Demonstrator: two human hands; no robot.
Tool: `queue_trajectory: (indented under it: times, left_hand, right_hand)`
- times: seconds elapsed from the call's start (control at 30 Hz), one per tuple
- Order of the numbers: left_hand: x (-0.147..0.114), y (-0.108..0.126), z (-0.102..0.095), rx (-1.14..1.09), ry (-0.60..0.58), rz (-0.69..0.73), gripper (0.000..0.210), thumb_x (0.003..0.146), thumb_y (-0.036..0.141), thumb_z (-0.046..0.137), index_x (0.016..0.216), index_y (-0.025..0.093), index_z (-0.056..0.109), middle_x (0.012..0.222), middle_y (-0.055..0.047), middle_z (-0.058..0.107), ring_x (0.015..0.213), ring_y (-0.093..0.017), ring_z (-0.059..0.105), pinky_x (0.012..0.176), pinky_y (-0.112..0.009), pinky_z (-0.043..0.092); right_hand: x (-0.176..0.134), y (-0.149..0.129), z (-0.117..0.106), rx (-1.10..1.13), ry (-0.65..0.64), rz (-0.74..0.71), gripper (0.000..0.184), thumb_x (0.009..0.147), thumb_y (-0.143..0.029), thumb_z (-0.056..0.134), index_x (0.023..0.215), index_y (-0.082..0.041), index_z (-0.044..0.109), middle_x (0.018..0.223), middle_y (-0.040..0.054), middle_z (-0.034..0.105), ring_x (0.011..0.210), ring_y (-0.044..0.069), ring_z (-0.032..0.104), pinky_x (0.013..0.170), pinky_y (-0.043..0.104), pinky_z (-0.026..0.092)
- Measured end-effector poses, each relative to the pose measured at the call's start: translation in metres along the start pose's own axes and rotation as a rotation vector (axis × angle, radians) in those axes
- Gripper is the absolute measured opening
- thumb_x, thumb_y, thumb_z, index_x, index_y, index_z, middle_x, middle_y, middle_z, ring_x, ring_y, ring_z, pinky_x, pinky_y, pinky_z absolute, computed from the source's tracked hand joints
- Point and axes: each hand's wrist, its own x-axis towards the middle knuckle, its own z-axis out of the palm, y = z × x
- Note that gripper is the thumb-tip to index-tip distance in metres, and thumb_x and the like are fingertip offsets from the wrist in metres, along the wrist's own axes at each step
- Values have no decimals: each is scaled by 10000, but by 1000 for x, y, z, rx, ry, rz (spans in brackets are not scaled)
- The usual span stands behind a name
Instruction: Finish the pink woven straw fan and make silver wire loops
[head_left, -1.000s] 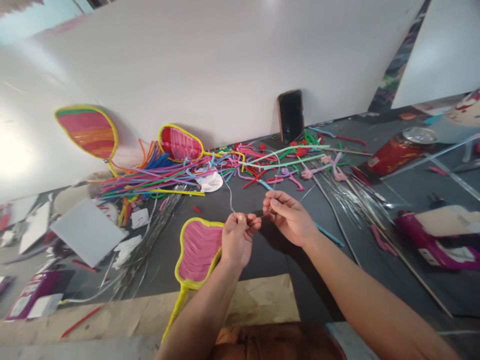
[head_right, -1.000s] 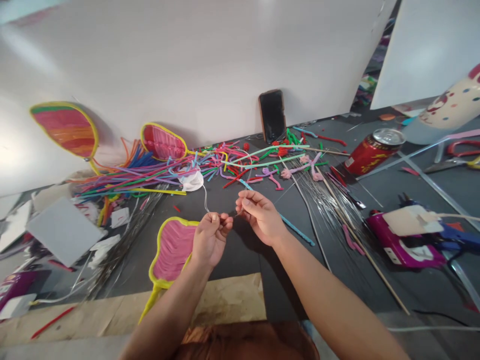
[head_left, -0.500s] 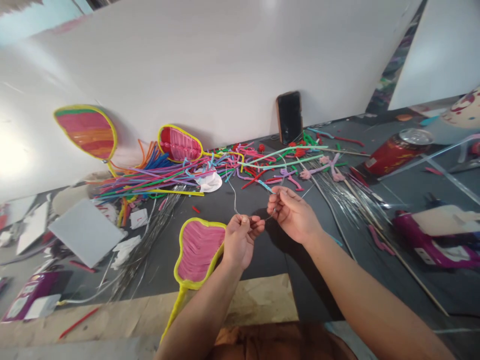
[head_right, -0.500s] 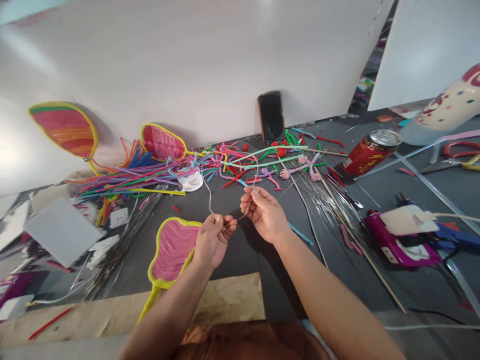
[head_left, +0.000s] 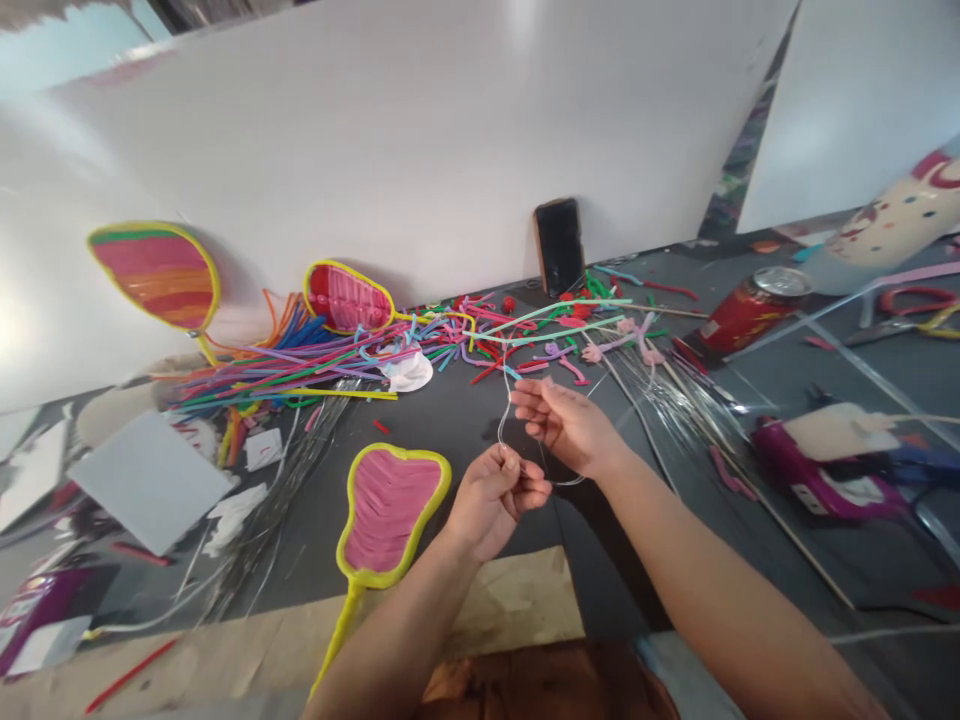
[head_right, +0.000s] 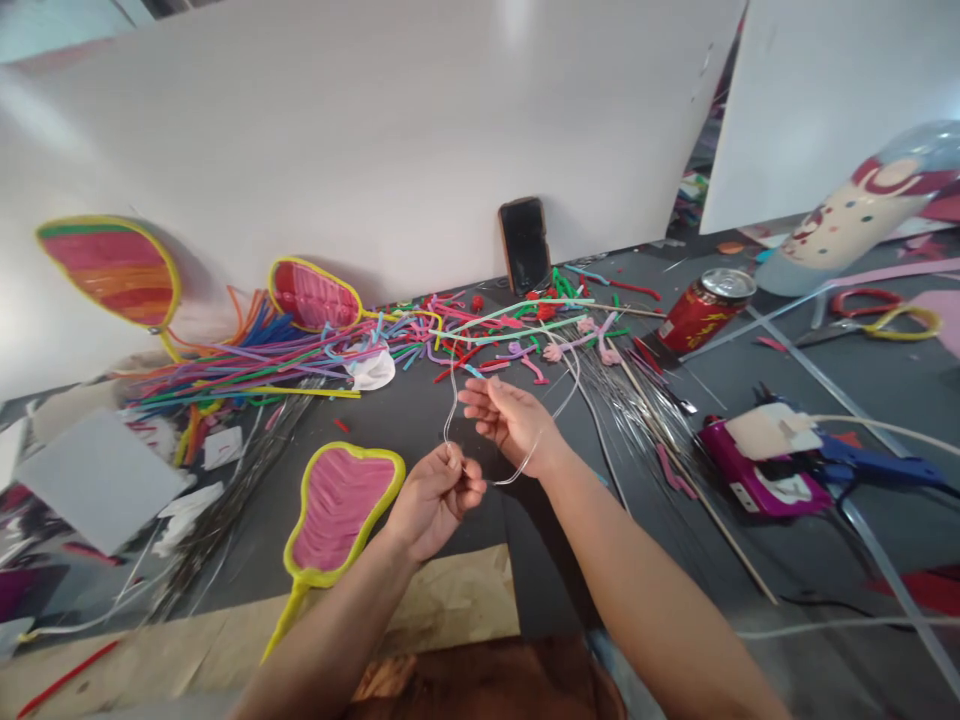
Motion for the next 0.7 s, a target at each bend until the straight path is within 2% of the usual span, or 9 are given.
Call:
queue_trajectory:
  times: [0.13,0.23,0.33,0.43,0.53,0.6,0.7]
  left_hand:
    - [0,-3,2,-1,2,-59,241,755,216,678,710,143,452,654,-36,632,567,-114,645,509,-156,526]
    - [0,-4,3,-12,17,-73,238,766,204,667,697,141,449,651,-39,630,565,-112,646,512,-153,530]
    - [0,-6,4,-20,19,-81,232,770,194,662,691,137,452,655,-39,633,567,-111,649,512,-148,530]
    - [0,-9,4,-13,6,-98,239,765,204,671,702,143,448,647,-39,636,565,-121,656,502,-152,529]
    - [0,-12,3,-1,-17,-133,248,760,220,678,709,144,448,642,-42,641,559,-127,658,495,-157,529]
    - [1,-13,1,3,-25,-144,251,759,226,680,706,142,450,646,-43,645,562,-126,660,496,-155,528]
    - [2,-12,1,-6,-30,-129,266,748,227,690,701,145,441,653,-39,649,576,-127,664,504,-154,528]
  right_hand:
    - [-5,2,4,-29,-74,15,284,732,-431,689,864,-180,700,838,63,706,487,45,446,371,158,307]
    - [-4,3,4,4,-86,20,283,705,-416,718,854,-176,697,779,42,679,463,35,395,357,159,266]
    - [-3,4,5,41,-85,5,223,685,-373,744,771,-179,678,695,-4,621,467,27,391,370,144,268]
    - [-3,6,6,32,-84,-9,210,685,-355,746,687,-173,642,712,3,630,487,31,411,384,144,283]
    - [-3,5,4,25,-75,21,217,699,-361,730,795,-177,666,790,38,672,486,38,420,370,154,283]
    - [-3,4,2,49,-66,29,216,703,-334,728,838,-176,670,747,24,660,472,34,412,365,149,283]
    - [-2,1,1,91,-66,35,158,682,-269,745,763,-166,657,628,-23,582,455,26,398,374,133,303]
